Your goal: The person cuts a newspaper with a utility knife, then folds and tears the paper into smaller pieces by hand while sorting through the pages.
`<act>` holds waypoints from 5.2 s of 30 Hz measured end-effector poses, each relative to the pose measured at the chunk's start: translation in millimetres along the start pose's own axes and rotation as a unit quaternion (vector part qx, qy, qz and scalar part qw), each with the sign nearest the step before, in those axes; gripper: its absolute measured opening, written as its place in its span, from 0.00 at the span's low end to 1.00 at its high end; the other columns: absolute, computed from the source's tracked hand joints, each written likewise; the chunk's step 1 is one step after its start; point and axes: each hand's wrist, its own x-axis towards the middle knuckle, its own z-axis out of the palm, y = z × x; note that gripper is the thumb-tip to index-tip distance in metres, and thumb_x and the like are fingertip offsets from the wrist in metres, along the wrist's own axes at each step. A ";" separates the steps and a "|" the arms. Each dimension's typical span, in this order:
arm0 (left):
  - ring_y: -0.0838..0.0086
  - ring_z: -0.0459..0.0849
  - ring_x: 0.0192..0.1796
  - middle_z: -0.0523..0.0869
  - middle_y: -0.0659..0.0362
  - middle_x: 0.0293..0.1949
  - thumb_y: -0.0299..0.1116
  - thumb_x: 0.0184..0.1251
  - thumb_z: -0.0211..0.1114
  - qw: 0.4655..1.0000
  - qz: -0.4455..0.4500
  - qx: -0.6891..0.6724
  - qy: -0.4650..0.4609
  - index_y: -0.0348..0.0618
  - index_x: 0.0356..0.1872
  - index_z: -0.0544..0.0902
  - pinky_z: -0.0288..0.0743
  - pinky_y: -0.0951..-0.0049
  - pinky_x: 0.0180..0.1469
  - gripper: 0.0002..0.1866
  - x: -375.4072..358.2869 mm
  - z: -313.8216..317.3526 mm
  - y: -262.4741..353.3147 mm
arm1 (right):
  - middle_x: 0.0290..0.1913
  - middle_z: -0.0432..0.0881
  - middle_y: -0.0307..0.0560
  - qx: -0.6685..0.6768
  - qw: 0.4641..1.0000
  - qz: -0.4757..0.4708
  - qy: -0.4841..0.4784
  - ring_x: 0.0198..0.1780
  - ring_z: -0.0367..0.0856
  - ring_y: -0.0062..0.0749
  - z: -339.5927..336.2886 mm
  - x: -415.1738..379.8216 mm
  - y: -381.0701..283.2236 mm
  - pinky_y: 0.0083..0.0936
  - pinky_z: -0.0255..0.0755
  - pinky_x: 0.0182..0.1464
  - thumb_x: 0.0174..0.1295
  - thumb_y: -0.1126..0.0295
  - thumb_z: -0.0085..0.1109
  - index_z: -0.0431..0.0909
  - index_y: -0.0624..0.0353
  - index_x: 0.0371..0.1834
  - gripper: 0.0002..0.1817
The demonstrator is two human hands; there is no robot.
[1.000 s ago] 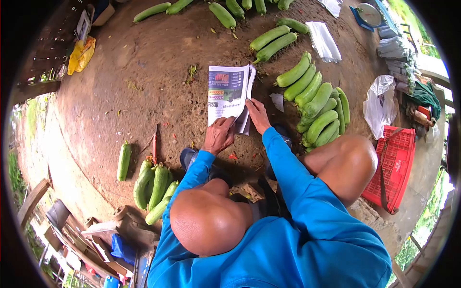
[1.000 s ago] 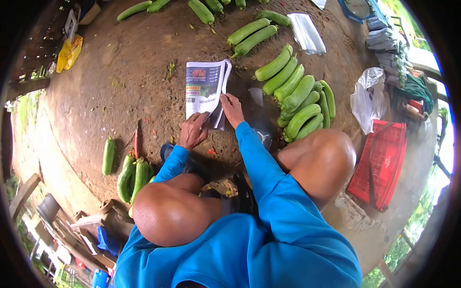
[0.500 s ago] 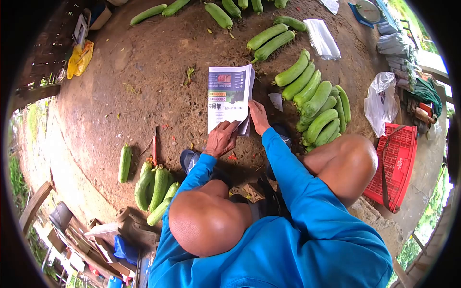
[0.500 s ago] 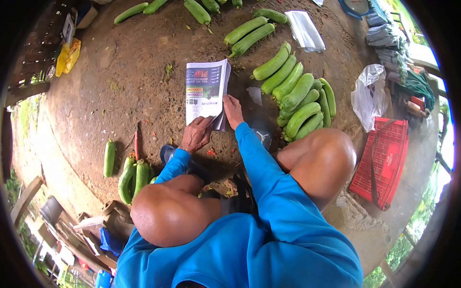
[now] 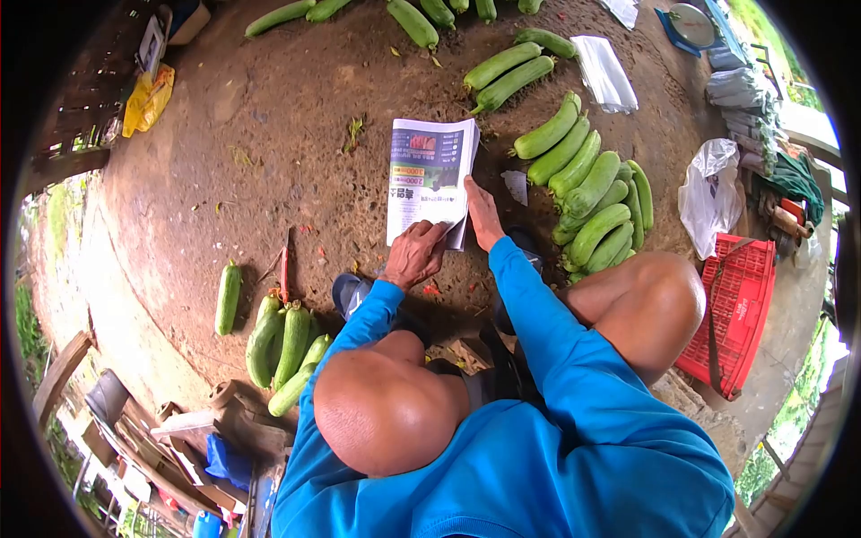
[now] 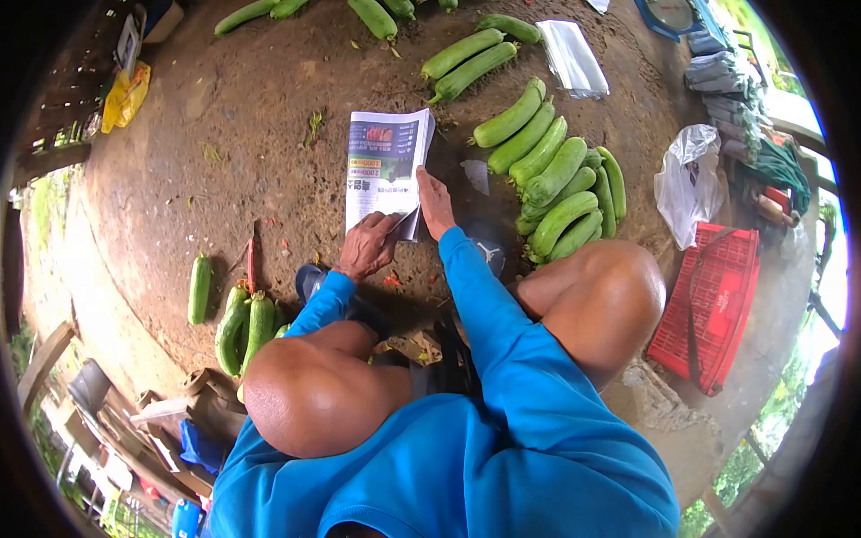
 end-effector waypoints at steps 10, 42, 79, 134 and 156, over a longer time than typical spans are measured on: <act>0.51 0.84 0.44 0.84 0.49 0.38 0.41 0.65 0.66 0.999 0.025 -0.023 -0.032 0.43 0.55 0.82 0.79 0.54 0.47 0.20 -5.8 -7.6 -1.0 | 0.25 0.76 0.35 -0.110 0.991 -0.054 -0.055 0.28 0.69 0.16 -5.6 -3.5 -0.5 0.26 0.64 0.29 0.67 0.64 0.61 0.80 0.68 0.38 0.14; 0.51 0.75 0.62 0.78 0.47 0.59 0.41 0.60 0.66 0.987 -0.017 0.115 0.113 0.39 0.61 0.75 0.66 0.51 0.67 0.28 48.4 -14.4 -59.6 | 0.36 0.81 0.65 -0.281 0.959 -0.033 -0.009 0.39 0.80 0.53 -34.1 27.1 43.8 0.44 0.71 0.46 0.67 0.56 0.55 0.74 0.69 0.35 0.21; 0.52 0.51 0.82 0.56 0.50 0.80 0.62 0.75 0.47 0.963 -0.113 0.241 0.034 0.52 0.79 0.59 0.39 0.34 0.78 0.39 -15.2 31.5 -92.3 | 0.32 0.79 0.55 -0.378 0.925 -0.047 -0.001 0.33 0.73 0.41 -31.0 29.5 39.9 0.43 0.66 0.39 0.69 0.55 0.55 0.75 0.72 0.36 0.23; 0.50 0.79 0.48 0.79 0.48 0.44 0.42 0.58 0.66 0.832 -0.423 0.231 0.274 0.45 0.49 0.78 0.73 0.49 0.47 0.20 -169.9 -111.0 -155.6 | 0.44 0.84 0.47 -0.021 0.963 -0.007 -0.267 0.45 0.83 0.34 189.9 67.1 -140.1 0.28 0.77 0.51 0.65 0.60 0.56 0.81 0.68 0.47 0.19; 0.78 0.79 0.36 0.77 0.63 0.33 0.50 0.76 0.54 0.589 -0.209 -0.699 0.348 0.49 0.48 0.74 0.72 0.75 0.35 0.16 -117.1 -131.8 -91.7 | 0.44 0.84 0.47 0.005 0.946 -0.027 -0.324 0.45 0.84 0.36 257.0 84.4 -175.1 0.32 0.79 0.51 0.65 0.64 0.56 0.78 0.66 0.47 0.16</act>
